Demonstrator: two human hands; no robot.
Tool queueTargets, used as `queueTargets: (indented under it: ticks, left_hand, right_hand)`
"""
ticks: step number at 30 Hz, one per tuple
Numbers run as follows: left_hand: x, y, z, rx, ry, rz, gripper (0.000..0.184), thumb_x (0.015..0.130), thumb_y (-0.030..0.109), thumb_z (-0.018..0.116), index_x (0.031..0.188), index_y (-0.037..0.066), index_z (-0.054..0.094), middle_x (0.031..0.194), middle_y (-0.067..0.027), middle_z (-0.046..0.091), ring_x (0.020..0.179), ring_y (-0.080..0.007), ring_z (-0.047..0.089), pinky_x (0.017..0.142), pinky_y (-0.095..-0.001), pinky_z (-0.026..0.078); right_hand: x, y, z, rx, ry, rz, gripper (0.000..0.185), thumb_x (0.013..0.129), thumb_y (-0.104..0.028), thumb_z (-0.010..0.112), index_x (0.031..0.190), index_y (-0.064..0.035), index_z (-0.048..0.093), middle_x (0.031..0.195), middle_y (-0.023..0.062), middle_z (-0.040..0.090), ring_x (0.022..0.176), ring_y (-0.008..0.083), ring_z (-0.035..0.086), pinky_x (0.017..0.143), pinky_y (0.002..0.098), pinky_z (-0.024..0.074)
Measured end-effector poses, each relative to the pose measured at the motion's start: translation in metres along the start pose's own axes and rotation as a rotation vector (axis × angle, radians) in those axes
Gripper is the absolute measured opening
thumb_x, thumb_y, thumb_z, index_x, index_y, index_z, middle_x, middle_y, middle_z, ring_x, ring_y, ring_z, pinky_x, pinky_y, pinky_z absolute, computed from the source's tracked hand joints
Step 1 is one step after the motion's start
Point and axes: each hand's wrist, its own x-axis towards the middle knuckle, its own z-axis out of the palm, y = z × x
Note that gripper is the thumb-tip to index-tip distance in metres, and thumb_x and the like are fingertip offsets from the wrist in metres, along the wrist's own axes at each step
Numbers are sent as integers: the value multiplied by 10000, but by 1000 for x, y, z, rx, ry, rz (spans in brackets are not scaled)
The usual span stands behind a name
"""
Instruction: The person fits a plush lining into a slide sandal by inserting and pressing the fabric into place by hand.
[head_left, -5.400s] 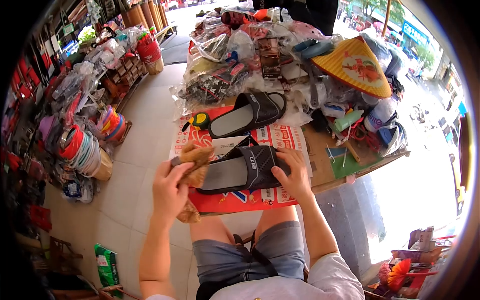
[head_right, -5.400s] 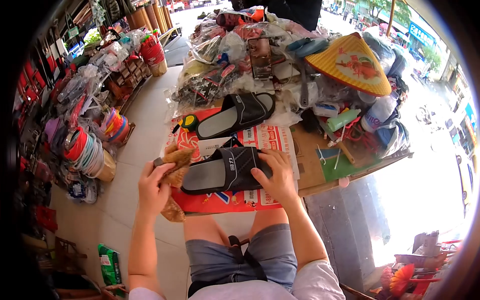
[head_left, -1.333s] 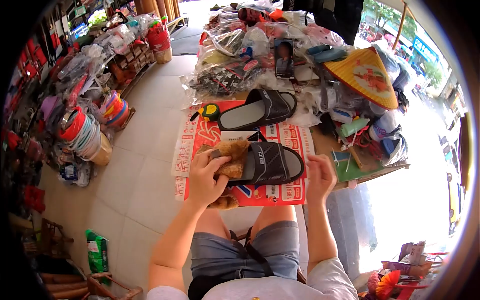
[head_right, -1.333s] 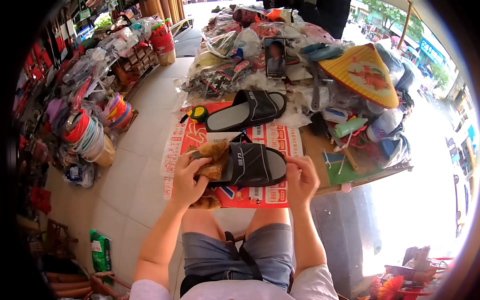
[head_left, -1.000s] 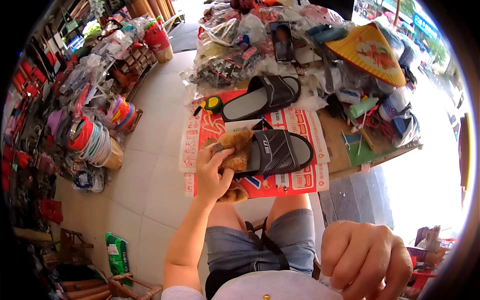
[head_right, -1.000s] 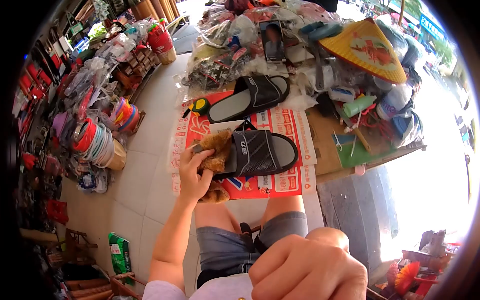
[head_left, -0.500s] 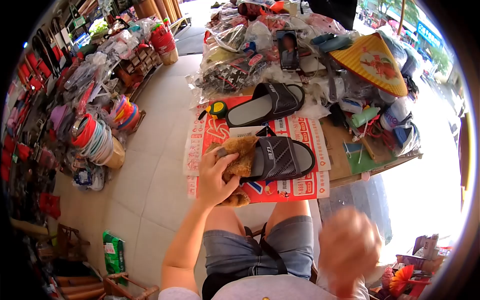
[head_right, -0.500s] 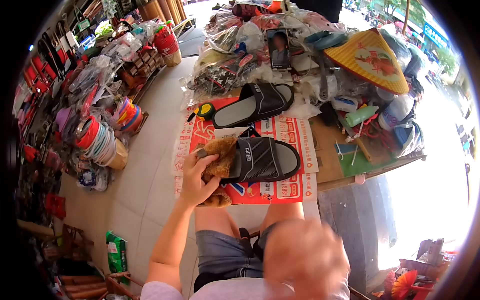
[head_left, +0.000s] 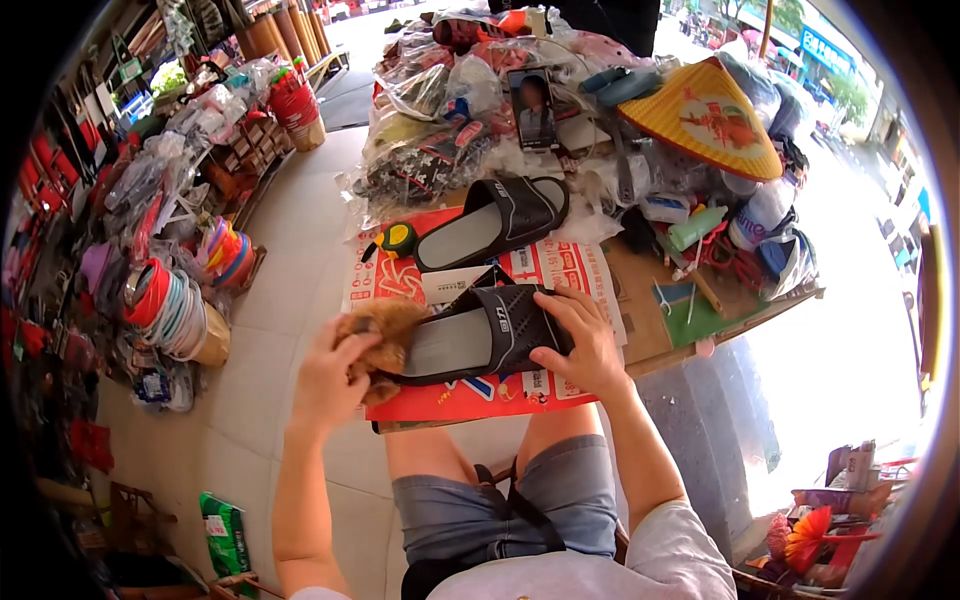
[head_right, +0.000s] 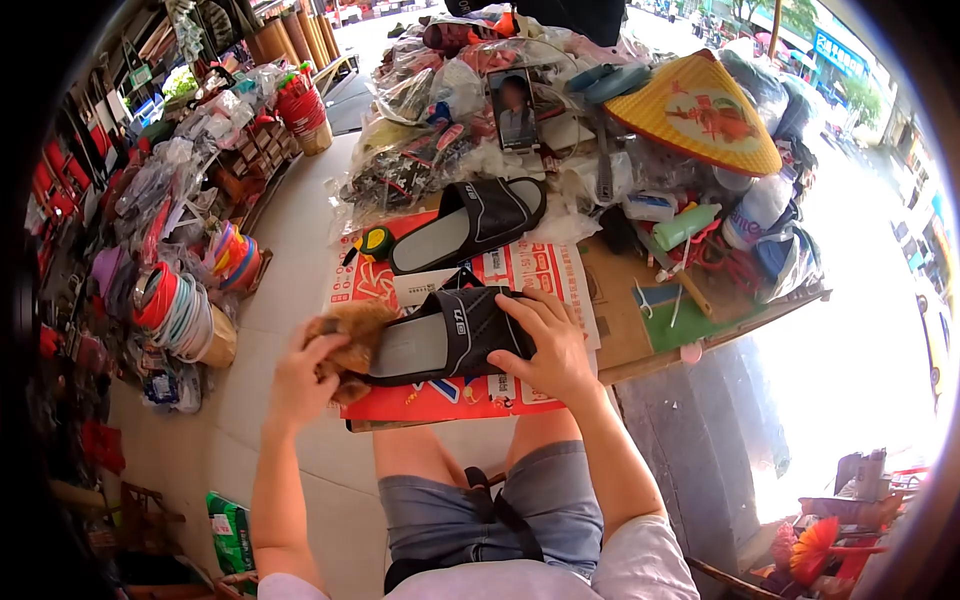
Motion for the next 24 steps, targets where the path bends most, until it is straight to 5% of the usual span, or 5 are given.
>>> queueTargets:
  ticks: [3,9,14,16,24]
  left_hand:
    - [8,25,-1,-175,289,119,507,690,-60,635,1150,140,706,1306,-175,566,1201,-394,564,977,-468,514]
    - [16,54,70,-52,123,378,428,692,-47,639,1072,135,710,1285,-159,581,1170,-386,576,970,-466,513]
    - [7,10,27,84,44,207,383,703,-34,643,1041,129,721,1290,-155,589,1172,-396,577,983,-468,511]
    - [6,0,7,166,186,27,410,702,-46,640,1068,121,715,1286,-170,585,1173,-400,577,975,-464,513]
    - [15,63,64,-333,291,224,459,688,-39,660,1120,111,703,1314,-195,559,1207,-415,551,960,-461,483]
  right_hand:
    - [-1,0,2,-5,9,2,681,772,-442,806,1335,-100,633,1264,133,659,1271,357,542,1068,483,408]
    - [-1,0,0,-1,-7,4,683,767,-437,810,1337,-105,634,1272,145,656,1270,366,540,1064,490,416]
    - [-3,5,5,42,26,12,704,748,-430,825,1342,-105,632,1266,165,653,1278,372,536,1061,499,421]
    - [-2,5,5,42,23,16,706,747,-431,826,1342,-104,632,1266,168,653,1279,375,534,1060,502,422]
    - [-1,2,4,46,5,38,709,748,-434,826,1339,-95,631,1268,176,653,1294,381,525,1064,499,425]
